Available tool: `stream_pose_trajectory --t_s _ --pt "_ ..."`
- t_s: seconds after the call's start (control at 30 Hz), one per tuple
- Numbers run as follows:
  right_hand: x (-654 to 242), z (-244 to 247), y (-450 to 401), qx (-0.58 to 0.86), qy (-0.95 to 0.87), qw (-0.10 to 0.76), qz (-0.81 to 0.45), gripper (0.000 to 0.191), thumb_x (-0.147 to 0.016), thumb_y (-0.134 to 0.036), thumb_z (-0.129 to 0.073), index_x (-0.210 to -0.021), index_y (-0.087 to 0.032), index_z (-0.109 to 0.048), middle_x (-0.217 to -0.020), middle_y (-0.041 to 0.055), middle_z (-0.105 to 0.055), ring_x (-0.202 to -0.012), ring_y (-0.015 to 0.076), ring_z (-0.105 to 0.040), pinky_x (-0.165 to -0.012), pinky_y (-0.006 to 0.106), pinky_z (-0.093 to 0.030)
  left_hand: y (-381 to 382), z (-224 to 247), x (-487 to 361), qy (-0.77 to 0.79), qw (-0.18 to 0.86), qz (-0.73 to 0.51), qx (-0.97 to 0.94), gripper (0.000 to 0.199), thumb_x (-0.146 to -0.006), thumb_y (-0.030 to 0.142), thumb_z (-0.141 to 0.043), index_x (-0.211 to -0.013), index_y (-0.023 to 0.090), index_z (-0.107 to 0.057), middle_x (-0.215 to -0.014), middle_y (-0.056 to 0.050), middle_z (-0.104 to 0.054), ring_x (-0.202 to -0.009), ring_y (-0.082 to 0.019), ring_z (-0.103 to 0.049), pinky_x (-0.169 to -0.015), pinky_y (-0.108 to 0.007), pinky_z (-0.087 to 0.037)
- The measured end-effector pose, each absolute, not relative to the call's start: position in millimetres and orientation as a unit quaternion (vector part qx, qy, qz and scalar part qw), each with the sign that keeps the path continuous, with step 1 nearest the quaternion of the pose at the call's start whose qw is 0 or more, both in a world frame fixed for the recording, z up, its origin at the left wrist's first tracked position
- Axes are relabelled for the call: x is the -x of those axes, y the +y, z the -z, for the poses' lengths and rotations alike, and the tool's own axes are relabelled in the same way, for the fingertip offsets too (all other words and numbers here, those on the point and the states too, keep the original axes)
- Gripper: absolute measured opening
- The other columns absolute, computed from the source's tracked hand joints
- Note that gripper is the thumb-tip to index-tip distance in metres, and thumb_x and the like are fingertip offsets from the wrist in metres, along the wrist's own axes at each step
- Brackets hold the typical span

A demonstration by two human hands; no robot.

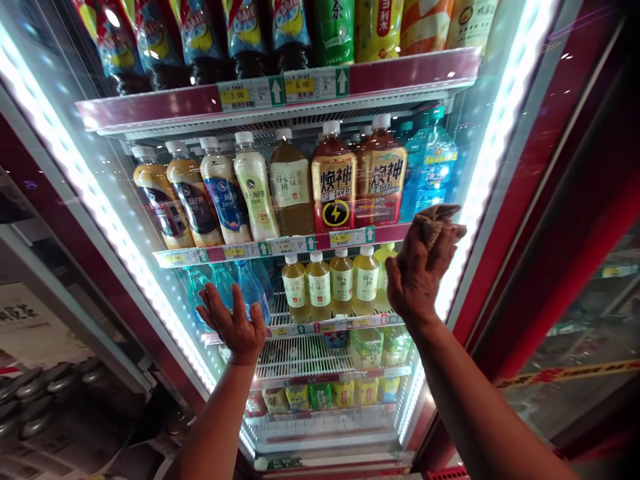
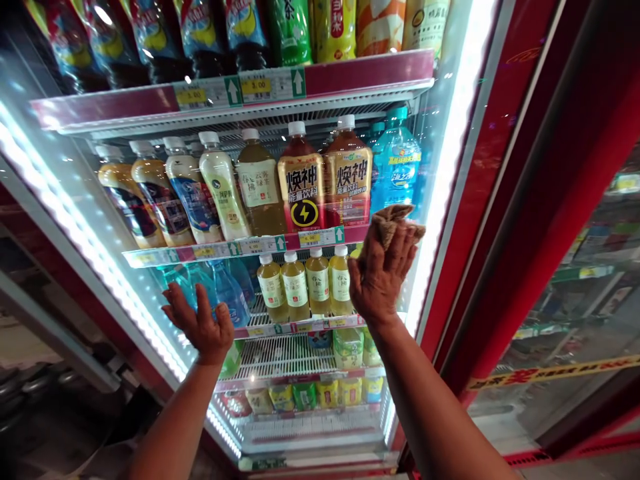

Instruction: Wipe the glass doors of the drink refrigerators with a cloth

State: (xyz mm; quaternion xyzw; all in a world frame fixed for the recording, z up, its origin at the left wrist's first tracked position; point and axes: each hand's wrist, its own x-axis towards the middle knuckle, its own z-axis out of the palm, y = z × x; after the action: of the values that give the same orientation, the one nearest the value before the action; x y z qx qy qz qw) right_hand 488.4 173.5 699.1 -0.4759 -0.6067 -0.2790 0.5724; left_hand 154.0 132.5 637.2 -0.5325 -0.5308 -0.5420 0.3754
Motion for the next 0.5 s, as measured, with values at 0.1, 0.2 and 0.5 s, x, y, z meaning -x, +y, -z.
stream_pose_trajectory --t_s 0.1,0.2,0.5 --pt "-472.3 -684.9 166.6 0.46 -0.646 0.532 0.295 0.081 -0.097 -0.034 -0.056 -0.167 -0.032 -0.017 -0.178 0.0088 0.0 -0.163 0.0388 -0.005 -0.127 0.07 -0.013 131.7 -636.5 -153.9 -0.545 0.351 0.547 0.529 0.064 -0.102 0.049 -0.042 -0.155 0.015 -0.047 -0.173 -0.02 -0.018 -0.162 -0.036 -0.009 -0.128 -0.065 -0.007" --pt "-477.7 -674.4 165.1 0.455 -0.655 0.524 0.298 0.078 -0.096 -0.033 -0.057 -0.166 -0.033 -0.022 -0.178 0.0083 -0.003 -0.163 0.038 -0.007 -0.127 0.068 -0.015 131.3 -635.3 -152.6 -0.546 0.35 0.547 0.53 0.063 -0.101 0.048 -0.044 -0.154 0.016 -0.049 -0.172 -0.019 -0.021 -0.162 -0.036 -0.01 -0.128 -0.065 -0.009" --pt "-439.5 -702.0 169.1 0.451 -0.609 0.575 0.309 0.08 -0.098 -0.04 -0.053 -0.167 -0.023 -0.017 -0.175 0.0172 -0.013 -0.161 0.0414 -0.011 -0.125 0.072 -0.014 129.4 -634.5 -150.6 -0.524 0.372 0.531 0.552 0.062 -0.102 0.042 -0.045 -0.159 0.019 -0.042 -0.174 -0.017 -0.013 -0.163 -0.035 -0.006 -0.127 -0.067 -0.008"
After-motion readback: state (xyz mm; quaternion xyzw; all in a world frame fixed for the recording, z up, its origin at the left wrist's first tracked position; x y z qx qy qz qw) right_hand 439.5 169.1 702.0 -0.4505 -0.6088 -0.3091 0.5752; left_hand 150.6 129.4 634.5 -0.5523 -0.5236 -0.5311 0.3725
